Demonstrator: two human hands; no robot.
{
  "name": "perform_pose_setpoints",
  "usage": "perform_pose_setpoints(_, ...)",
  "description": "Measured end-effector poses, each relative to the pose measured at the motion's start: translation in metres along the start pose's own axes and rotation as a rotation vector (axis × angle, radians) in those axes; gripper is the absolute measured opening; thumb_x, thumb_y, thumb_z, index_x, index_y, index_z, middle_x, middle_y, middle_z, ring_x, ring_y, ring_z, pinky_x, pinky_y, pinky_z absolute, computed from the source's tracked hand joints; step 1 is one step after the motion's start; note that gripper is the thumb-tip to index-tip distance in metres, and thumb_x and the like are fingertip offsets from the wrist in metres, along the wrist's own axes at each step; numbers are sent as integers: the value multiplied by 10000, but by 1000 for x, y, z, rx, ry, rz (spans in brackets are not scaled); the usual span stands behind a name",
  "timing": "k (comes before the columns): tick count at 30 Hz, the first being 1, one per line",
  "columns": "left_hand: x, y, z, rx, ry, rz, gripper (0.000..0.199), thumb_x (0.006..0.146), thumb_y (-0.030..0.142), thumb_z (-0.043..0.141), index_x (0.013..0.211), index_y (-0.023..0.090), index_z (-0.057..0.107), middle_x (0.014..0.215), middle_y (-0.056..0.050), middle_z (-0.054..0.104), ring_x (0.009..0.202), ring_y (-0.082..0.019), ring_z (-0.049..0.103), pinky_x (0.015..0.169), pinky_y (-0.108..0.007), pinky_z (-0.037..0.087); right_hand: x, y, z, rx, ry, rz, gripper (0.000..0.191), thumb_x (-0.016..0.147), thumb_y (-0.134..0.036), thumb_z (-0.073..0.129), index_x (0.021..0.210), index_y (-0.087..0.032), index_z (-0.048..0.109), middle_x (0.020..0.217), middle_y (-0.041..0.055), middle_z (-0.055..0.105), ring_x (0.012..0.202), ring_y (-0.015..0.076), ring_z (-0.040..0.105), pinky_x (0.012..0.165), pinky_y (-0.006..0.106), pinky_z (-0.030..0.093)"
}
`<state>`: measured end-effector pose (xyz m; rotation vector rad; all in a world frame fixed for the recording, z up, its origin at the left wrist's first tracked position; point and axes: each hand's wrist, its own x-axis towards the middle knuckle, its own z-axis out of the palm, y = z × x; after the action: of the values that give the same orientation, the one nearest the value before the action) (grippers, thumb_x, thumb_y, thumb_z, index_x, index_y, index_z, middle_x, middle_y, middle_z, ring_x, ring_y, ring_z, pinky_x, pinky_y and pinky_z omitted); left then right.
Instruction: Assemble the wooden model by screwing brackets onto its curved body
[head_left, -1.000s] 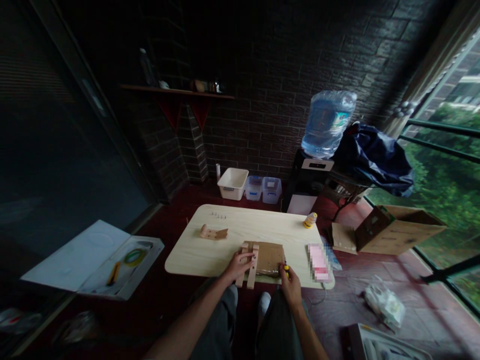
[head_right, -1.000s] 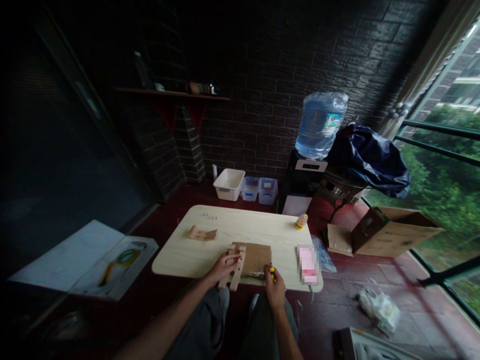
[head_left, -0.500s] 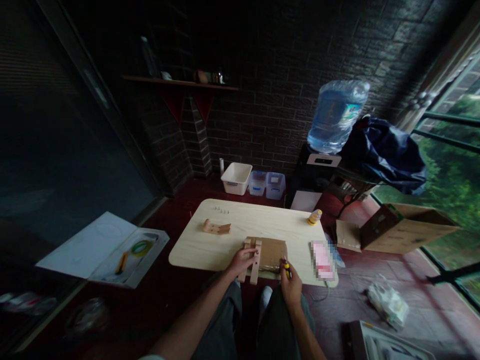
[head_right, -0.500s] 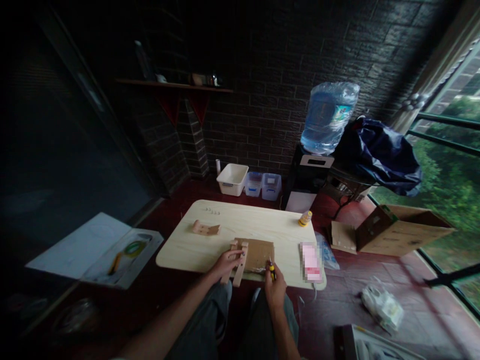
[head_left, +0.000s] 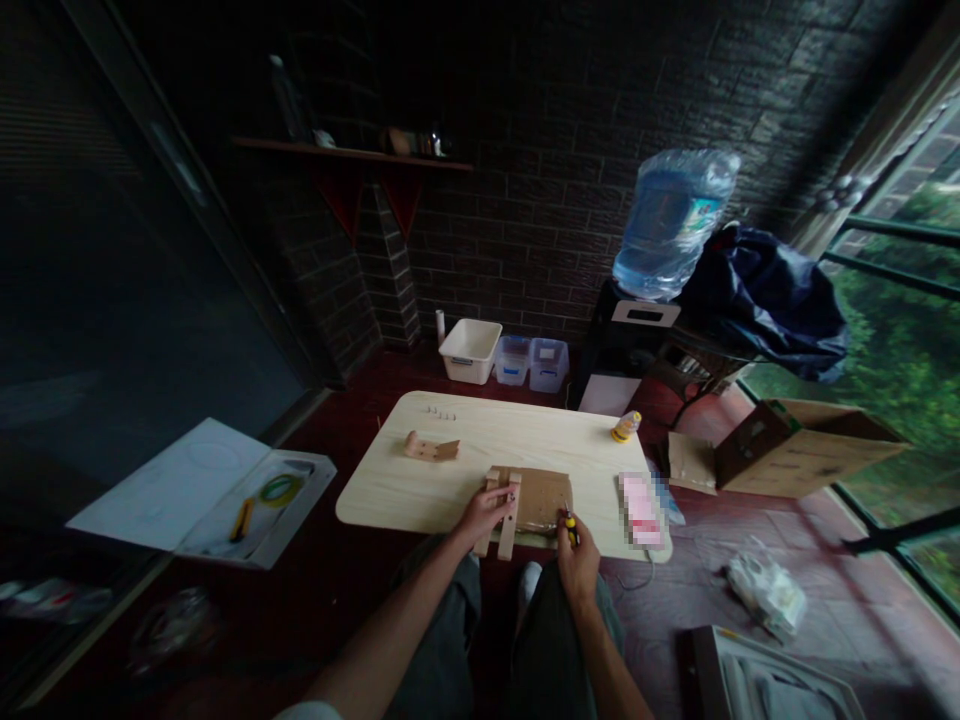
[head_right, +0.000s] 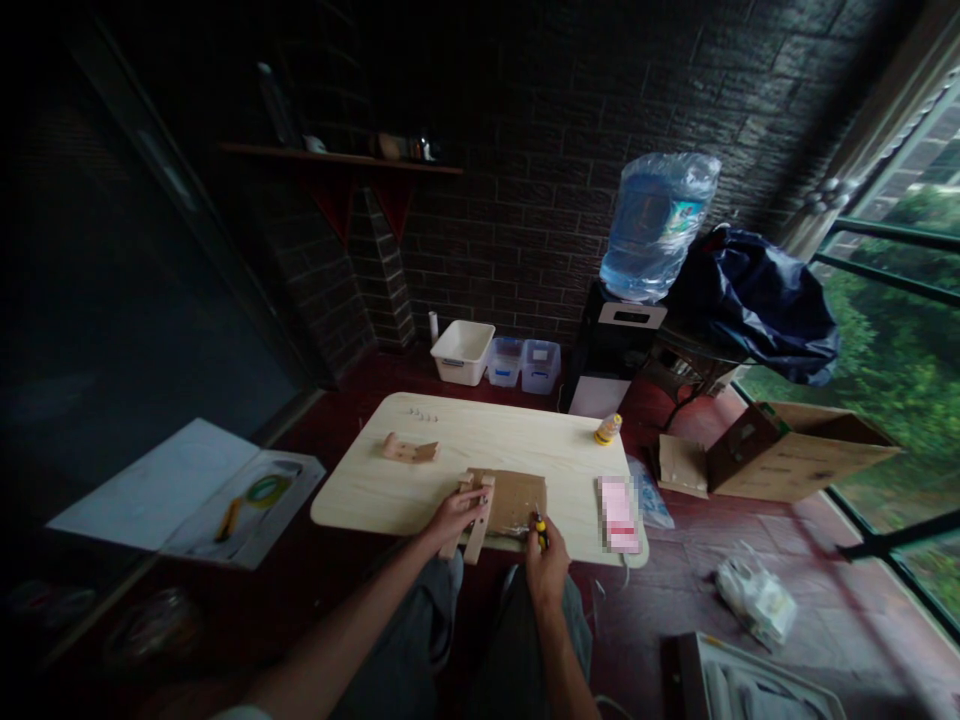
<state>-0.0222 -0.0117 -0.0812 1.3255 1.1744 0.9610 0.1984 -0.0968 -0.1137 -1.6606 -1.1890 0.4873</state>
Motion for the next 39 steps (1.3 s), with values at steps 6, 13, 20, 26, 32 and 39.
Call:
perform_pose_setpoints(6,-14,-7,-1,-5,5,-1,424,755,376,780,1143,205,765,1262,-93,727,1223,-287,657,1067,-440,525,-5,-6,-5,-73,-2,-81,561,927,-618,483,1147,-165,730,1074,152,733,990,282,660,915,397,494)
perform_pose_setpoints(13,-29,-3,-1,9,14,49,394,771,387,768,1116,197,772,1248,-104,733,1205,-284,665,1098,-438,501,-14,-5,-5,-101,16,-79,481,927,-514,496,1157,-160,726,1054,145,720,976,276,655,901,389,496)
perform_pose_setpoints(20,-30,-9,-2,-17,-17,49,426,799,385,740,1173,180,752,1256,-107,729,1183,-287,675,1051,-418,535,-17,-1,3,-123,65,-96,488,938,-544,481,1124,-165,725,1016,141,711,948,280,657,874,387,500)
perform_pose_setpoints(26,-30,-22,-4,71,27,104,364,812,380,736,1138,222,775,1236,-89,738,1187,-275,667,1090,-411,497,-20,4,9,-153,85,-95,543,951,-600,453,1116,-162,729,1034,157,718,967,292,658,878,385,493)
perform_pose_setpoints(32,-35,-16,-3,76,27,91,354,815,380,730,1117,204,784,1204,-95,750,1148,-276,678,1047,-392,522,-29,1,11,-156,83,-80,549,962,-595,445,1174,-172,723,1080,160,694,1011,298,643,909,401,489)
perform_pose_setpoints(39,-35,-20,6,50,59,108,363,784,419,772,1076,205,799,1246,-114,723,1191,-294,653,1084,-415,503,-39,-28,21,-93,301,-117,501,961,-550,503,1235,-190,717,1375,188,487,1291,330,474,1056,453,424)
